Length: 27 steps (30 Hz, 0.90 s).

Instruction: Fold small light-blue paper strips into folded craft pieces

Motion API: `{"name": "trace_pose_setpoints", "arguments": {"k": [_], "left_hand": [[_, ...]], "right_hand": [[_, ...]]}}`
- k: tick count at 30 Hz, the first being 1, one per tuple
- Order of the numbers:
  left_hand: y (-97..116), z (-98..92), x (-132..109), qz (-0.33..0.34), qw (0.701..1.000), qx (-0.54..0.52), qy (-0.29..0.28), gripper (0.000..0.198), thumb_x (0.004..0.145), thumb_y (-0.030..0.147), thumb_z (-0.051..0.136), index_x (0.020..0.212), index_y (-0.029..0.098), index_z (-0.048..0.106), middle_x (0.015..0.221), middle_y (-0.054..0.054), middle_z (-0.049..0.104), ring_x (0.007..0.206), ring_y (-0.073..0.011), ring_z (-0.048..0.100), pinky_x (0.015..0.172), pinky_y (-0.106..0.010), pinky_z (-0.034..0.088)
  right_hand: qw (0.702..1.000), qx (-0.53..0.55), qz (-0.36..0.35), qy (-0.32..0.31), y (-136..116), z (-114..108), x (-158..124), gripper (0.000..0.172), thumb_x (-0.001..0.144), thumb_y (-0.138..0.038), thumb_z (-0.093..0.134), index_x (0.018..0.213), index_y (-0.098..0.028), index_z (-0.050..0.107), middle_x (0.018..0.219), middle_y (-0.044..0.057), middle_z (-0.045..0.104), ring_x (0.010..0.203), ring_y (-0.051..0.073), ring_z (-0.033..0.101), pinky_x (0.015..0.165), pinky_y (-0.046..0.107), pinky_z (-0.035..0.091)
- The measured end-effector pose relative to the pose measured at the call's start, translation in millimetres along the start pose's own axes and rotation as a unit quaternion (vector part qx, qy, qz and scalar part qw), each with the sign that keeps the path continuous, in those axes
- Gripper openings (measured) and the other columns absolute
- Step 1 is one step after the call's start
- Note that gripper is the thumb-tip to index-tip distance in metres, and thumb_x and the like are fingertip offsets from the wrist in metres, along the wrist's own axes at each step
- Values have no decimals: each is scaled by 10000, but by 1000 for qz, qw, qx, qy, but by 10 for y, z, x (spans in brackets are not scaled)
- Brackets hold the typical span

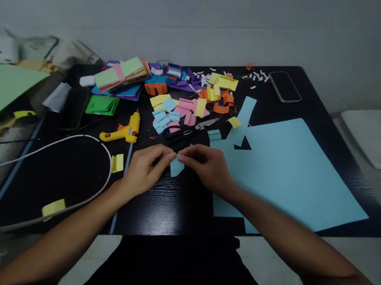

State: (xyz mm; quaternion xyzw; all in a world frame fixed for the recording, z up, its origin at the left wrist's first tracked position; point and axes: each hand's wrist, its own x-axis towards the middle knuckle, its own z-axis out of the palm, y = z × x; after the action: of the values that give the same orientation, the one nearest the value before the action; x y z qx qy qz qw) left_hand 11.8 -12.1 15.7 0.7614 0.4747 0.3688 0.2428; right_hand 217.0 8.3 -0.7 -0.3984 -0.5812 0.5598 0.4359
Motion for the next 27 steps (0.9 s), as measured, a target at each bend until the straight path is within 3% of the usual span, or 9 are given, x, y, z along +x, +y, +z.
{"name": "trace_pose_setpoints", "arguments": {"k": [16, 27], "left_hand": [[5, 11, -3, 20, 1000, 5, -10, 102, 1016, 262, 611, 999, 196, 687, 906, -36, 733, 803, -158, 678, 756, -271, 536], [-17, 4, 8, 13, 999, 9, -28, 136, 1041, 290, 562, 1032, 196, 659, 902, -29, 706, 794, -156, 660, 733, -269, 509]], "right_hand": [[999, -18, 12, -35, -18, -22, 8, 168, 863, -354, 803, 914, -198, 764, 873, 21, 765, 815, 165, 701, 797, 320, 558], [1000, 23, 7, -11, -22, -11, 16, 243, 827, -396, 842, 928, -205, 728, 911, 30, 766, 852, 179, 730, 841, 347, 607]]}}
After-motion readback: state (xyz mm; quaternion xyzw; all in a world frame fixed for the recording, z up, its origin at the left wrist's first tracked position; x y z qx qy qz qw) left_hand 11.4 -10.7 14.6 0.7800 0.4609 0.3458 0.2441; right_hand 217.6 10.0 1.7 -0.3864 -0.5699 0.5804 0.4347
